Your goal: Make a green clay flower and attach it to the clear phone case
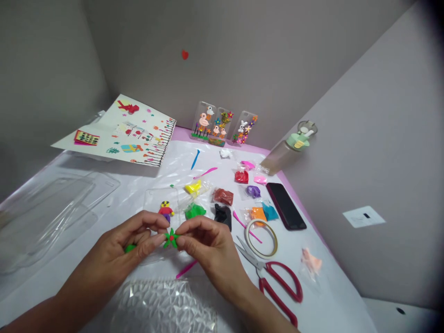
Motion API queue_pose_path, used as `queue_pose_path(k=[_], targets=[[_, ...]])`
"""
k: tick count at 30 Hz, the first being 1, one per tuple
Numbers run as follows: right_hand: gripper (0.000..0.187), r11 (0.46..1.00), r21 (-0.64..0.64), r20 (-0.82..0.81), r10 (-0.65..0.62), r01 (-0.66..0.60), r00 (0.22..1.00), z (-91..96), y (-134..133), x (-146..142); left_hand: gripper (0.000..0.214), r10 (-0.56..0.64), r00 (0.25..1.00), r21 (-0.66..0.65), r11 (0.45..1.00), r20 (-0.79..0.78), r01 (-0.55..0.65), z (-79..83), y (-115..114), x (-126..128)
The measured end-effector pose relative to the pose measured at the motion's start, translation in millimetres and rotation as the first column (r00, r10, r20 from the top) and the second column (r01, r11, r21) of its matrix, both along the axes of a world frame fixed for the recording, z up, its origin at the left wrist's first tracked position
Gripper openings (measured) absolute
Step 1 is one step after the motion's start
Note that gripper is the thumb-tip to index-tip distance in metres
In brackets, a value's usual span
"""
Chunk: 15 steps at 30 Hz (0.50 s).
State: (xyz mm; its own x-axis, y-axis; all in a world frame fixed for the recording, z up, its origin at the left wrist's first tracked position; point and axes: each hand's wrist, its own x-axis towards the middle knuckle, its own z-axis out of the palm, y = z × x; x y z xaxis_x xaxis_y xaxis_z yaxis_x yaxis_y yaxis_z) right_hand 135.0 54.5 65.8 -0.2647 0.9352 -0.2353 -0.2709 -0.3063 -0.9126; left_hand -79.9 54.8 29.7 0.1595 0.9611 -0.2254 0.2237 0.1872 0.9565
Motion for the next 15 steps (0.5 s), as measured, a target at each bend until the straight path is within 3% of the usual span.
queue_pose_path(k=[3, 8, 12, 15], targets=[[0.022, 1.000, 0.027, 0.007, -0.004, 0.004, 1.000, -3.4, -0.5, -1.0, 0.036, 0.001, 0.998, -0.029, 1.000, 0.068, 0.001, -8.8, 0.0, 0.9], [0.022, 0.985, 0.172, 0.138, 0.006, -0.029, 0.990, -4.4, -1.6, 0.9, 0.038, -0.100, 0.966, -0.115, 0.985, 0.237, 0.130, -22.7, 5.4, 0.5], [0.023, 0.943, 0.334, 0.312, -0.117, 0.007, 0.943, 24.6, -8.6, 12.5, 0.046, -0.101, 0.970, -0.160, 0.977, 0.219, 0.137, -21.6, 10.3, -1.0], [0.021, 0.837, 0.547, 0.545, -0.335, -0.023, 0.769, 56.0, -24.0, 36.0, 0.051, -0.099, 0.984, -0.154, 0.981, 0.151, 0.122, -12.5, 10.3, 2.0]])
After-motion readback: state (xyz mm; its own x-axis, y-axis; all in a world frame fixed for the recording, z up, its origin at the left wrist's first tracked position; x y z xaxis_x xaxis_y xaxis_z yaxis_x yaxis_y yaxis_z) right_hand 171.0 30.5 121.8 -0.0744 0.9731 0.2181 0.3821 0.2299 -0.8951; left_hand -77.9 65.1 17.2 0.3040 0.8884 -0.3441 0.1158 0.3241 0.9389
